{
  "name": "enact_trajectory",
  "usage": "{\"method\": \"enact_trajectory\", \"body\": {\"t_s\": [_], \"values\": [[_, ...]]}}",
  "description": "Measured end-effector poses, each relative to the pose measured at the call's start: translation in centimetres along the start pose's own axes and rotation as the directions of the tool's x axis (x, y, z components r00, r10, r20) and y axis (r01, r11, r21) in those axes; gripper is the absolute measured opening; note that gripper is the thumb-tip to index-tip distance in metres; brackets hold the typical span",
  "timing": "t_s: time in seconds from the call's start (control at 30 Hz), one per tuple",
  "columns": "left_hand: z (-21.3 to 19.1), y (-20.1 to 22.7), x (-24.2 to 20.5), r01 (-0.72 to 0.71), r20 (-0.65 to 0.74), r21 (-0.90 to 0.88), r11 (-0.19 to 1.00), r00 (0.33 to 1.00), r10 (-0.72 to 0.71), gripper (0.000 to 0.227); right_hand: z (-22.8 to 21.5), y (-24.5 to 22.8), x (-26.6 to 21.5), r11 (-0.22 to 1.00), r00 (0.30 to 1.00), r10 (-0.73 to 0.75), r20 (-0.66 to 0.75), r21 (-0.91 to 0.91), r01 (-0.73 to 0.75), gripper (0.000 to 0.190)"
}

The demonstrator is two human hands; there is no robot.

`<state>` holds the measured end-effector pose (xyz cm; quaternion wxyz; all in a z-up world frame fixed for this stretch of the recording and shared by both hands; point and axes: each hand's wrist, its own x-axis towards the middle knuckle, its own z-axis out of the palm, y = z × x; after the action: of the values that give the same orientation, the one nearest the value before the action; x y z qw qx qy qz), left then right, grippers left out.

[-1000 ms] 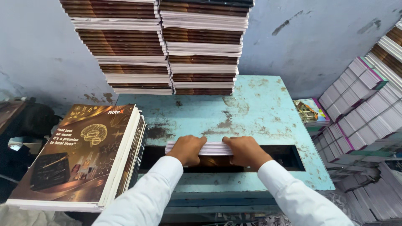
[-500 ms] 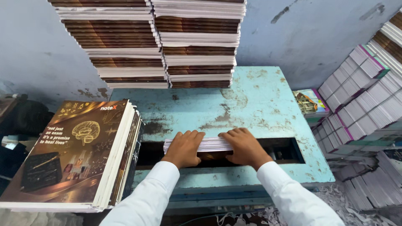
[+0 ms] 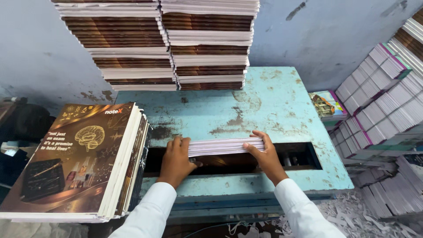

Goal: The person places stacks of loose paper into a binding machine, presses down to secure the binding, and then stacks the finished notebooks on a pile.

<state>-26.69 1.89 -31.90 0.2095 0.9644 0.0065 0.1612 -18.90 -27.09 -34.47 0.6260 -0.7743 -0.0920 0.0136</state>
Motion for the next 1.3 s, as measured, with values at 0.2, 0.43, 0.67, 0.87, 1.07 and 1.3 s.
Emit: {"method": "enact_trajectory", "body": {"t_s": [0.2, 0.43, 0.67, 0.87, 1.07, 1.3], "values": [[-2.1, 1.6, 1.2, -0.011, 0.238, 0.323, 0.946, 0.969, -0.07, 0.084, 0.0, -0.4, -0.2, 0.994, 0.996, 0.092, 0.011, 0.05, -0.093, 0.057], [0.6, 4.0, 3.0, -0.303, 0.169, 0.147, 0.942, 0.946, 0.278, 0.069, -0.4, -0.3, -0.4, 1.0, 1.0, -0.001, 0.019, -0.023, 0.001, 0.046], [1.7, 3.5, 3.0, -0.35, 0.17, 0.138, 0.926, 0.93, 0.326, 0.063, -0.2, -0.3, -0.5, 0.994, 0.997, 0.081, 0.009, 0.072, -0.081, 0.048], [1.3, 3.7, 2.6, -0.354, 0.182, 0.131, 0.926, 0.927, 0.328, 0.064, -0.3, -0.4, -1.1, 0.998, 0.998, 0.068, -0.016, 0.004, -0.068, 0.054], [1.2, 3.7, 2.6, -0.365, 0.193, 0.131, 0.922, 0.921, 0.337, 0.064, 0.0, 0.0, -2.3, 0.996, 0.979, -0.078, -0.188, -0.053, 0.069, 0.062], [1.5, 3.3, 2.6, -0.379, 0.197, 0.11, 0.919, 0.915, 0.353, 0.062, 1.6, 1.3, -10.3, 0.988, 0.824, 0.094, -0.559, 0.157, -0.006, 0.03]]}}
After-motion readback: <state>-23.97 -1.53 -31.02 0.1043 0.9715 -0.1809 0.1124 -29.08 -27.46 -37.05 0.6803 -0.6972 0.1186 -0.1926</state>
